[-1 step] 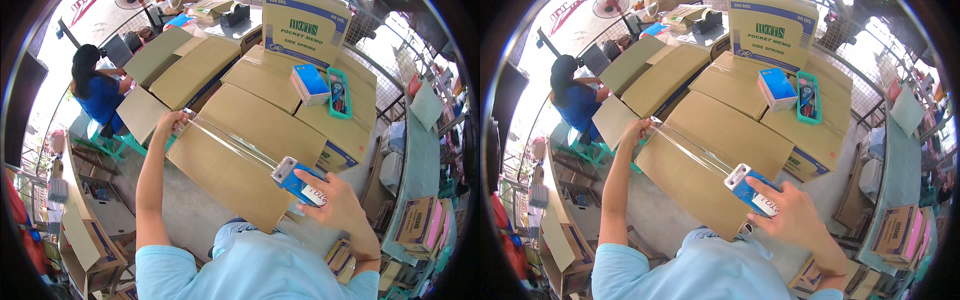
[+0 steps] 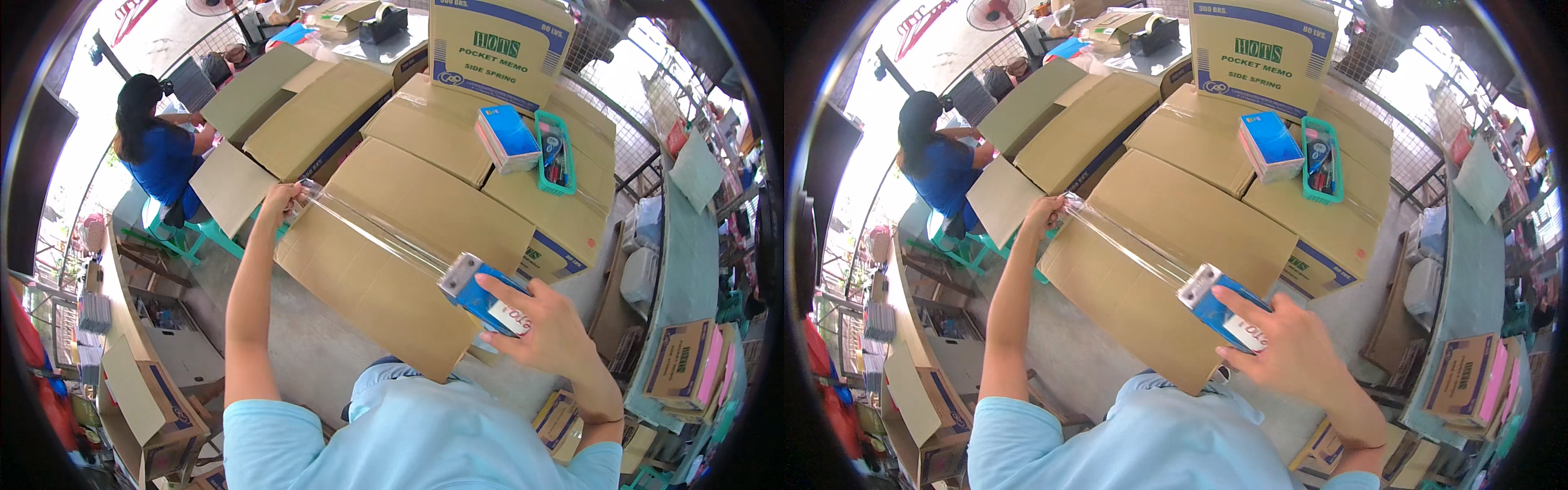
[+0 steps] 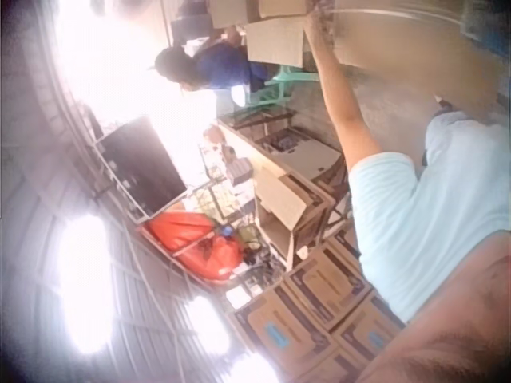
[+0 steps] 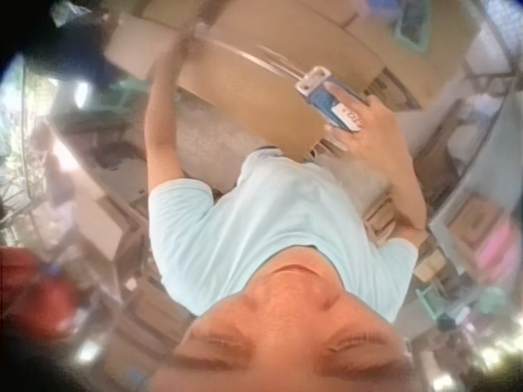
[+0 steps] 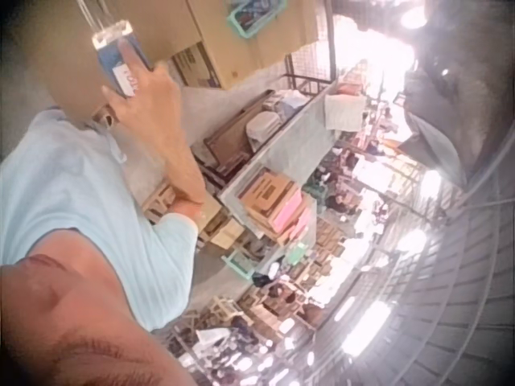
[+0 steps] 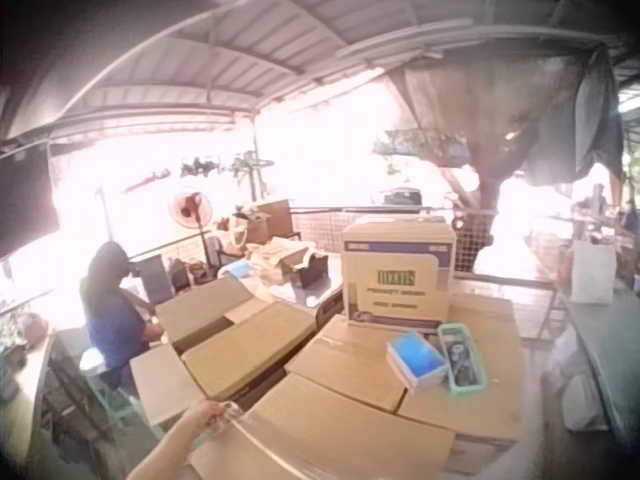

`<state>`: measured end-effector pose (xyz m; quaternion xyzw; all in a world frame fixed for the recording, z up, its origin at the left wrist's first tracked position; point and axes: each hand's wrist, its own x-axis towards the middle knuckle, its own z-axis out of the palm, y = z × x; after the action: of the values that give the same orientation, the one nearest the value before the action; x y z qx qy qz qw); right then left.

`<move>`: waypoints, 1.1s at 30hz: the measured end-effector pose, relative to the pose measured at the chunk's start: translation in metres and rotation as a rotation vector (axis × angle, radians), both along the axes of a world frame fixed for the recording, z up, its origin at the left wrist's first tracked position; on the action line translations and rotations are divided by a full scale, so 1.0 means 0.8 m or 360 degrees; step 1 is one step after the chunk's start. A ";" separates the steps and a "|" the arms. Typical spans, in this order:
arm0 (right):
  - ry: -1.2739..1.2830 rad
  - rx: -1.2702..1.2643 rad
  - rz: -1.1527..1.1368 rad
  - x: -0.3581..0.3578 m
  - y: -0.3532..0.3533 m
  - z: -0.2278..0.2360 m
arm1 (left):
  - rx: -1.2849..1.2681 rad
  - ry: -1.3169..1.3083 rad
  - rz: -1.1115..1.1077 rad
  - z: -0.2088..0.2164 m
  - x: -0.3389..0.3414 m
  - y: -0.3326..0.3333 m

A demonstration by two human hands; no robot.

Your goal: The person organizes stationery items in a green basket, writes in a notebook, and then moves to a stack of cardboard boxes. They seal the boxes using packing tape and label them with a marker.

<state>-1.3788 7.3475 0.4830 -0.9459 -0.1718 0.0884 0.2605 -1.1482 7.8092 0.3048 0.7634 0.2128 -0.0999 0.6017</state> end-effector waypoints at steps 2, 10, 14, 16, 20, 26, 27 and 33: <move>-0.0045 -0.0008 0.0022 0.014 0.022 0.004 | 0.0074 0.0061 0.0049 -0.031 0.016 0.008; 0.0048 -0.0071 0.0105 0.064 0.067 0.039 | 0.0089 0.0251 0.0183 -0.063 0.050 0.002; 0.0050 -0.0188 0.0166 0.067 0.066 0.040 | 0.0269 0.0367 0.0056 -0.113 0.056 0.030; 0.0078 -0.0220 0.0154 0.062 0.064 0.034 | 0.0458 0.0339 -0.0195 -0.143 0.072 0.023; 0.0162 -0.0279 0.0205 0.058 0.060 0.021 | 0.0186 0.0358 -0.0566 -0.168 0.072 0.031; 0.0230 -0.0224 0.0158 0.053 0.049 -0.011 | 0.0455 -0.0238 -0.0680 -0.074 0.053 -0.031; 0.0257 -0.0246 0.0155 0.055 0.046 -0.014 | 0.0061 -0.0057 -0.0611 -0.039 0.039 -0.041; 0.0431 -0.0427 0.0203 0.042 0.012 -0.024 | 0.1299 -0.0619 -0.1020 0.003 -0.025 -0.103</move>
<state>-1.3449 7.3572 0.4635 -0.9388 -0.1815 0.2532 0.1468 -1.1683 7.7266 0.3075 0.9655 -0.1238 -0.0445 0.2248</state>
